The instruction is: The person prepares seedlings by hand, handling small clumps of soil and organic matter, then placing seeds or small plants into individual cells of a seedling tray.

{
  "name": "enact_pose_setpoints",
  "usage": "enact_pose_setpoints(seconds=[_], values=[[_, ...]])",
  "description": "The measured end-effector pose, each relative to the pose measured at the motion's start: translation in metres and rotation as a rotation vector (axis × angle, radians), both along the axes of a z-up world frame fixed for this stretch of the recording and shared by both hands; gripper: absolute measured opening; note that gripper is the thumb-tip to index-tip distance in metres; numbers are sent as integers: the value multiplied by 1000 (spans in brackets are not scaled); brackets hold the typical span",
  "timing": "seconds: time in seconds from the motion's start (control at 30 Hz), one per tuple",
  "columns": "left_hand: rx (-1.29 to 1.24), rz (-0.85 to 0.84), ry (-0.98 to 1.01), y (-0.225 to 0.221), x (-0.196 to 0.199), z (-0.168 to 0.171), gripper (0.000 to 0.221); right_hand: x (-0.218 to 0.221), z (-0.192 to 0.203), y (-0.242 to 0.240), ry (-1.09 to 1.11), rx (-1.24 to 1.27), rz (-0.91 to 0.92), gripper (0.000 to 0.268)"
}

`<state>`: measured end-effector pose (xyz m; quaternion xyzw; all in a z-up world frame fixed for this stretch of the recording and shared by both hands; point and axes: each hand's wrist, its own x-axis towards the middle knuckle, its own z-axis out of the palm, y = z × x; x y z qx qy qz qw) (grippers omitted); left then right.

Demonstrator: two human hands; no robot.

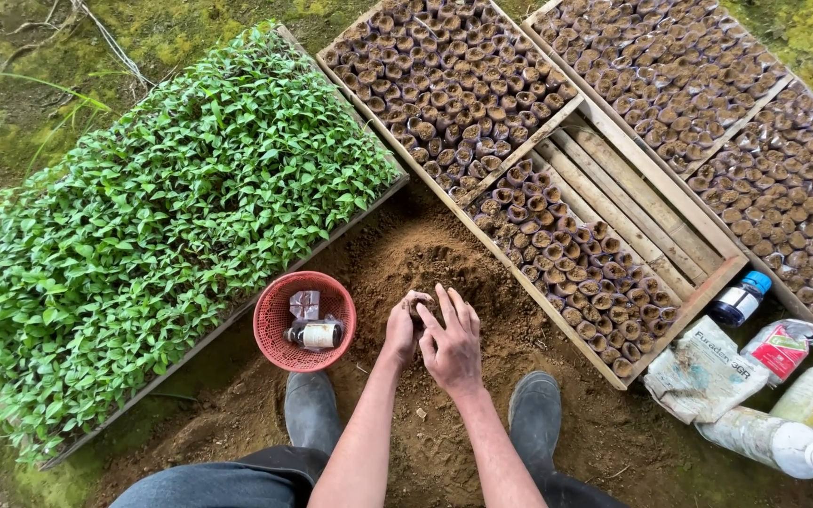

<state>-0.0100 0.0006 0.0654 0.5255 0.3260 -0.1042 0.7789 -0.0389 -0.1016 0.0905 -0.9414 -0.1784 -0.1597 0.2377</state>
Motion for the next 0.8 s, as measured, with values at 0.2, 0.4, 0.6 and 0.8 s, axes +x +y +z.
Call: enact_pose_setpoints(seconds=[0.2,0.4,0.6,0.8], values=[[-53,55,29,-2,0,-24,35,-1,-1,3,-13,0,-26,41],[1,43,18,-1,-2,2,36,-2,-8,2,-1,40,-59,35],[72,-59,11,3,-5,-8,40,-2,-1,8,-14,40,-20,41],[124,-64,-14,1,-4,-3,46,-5,-2,10,19,20,-56,40]])
